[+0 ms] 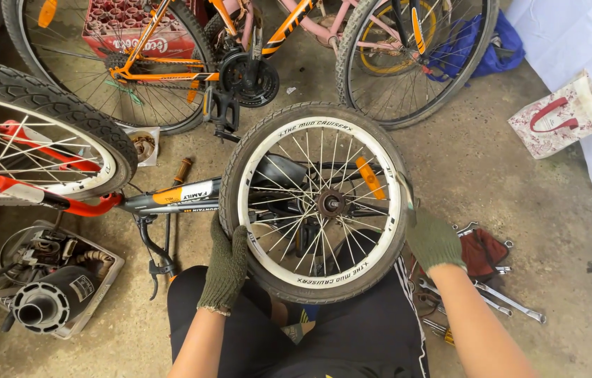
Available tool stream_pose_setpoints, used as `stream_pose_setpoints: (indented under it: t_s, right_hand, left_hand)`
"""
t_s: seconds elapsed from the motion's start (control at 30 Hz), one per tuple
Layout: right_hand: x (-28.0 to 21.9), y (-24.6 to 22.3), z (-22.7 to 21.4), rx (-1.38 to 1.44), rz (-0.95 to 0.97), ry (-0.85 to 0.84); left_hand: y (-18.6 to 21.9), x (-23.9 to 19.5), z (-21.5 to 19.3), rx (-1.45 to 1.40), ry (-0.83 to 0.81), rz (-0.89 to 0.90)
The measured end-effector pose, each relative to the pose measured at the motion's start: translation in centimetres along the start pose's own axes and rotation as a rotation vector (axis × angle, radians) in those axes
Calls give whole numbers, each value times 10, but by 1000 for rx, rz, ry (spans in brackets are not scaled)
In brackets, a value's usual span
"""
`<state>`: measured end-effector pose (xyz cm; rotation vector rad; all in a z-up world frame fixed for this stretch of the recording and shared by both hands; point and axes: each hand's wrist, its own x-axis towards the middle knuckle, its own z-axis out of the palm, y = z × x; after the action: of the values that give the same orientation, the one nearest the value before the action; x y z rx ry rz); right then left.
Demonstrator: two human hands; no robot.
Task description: The person sits on the floor and uses a tire lever to pry the tire bead off the rim of a bicycle wheel. They work around the circumference of the wheel, removing the tire from the rim.
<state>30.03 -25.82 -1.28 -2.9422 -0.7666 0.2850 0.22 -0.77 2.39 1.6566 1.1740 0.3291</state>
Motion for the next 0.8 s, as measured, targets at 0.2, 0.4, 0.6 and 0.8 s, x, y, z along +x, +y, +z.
stream_pose_setpoints:
  t_s: [0.2, 0.4, 0.6, 0.8]
  right_hand:
    - [25, -68, -68, 109, 24, -154]
    - [-2, -99, -129, -224, 133, -648]
    - [-34, 21, 26, 338, 405, -205]
    - [-69, -22, -48, 259, 279, -337]
  left_hand:
    - [11, -5, -1, 7, 15, -9]
    - [8, -1, -2, 47, -8, -15]
    - [14, -2, -3, 63, -20, -35]
    - [15, -2, -5, 34, -24, -28]
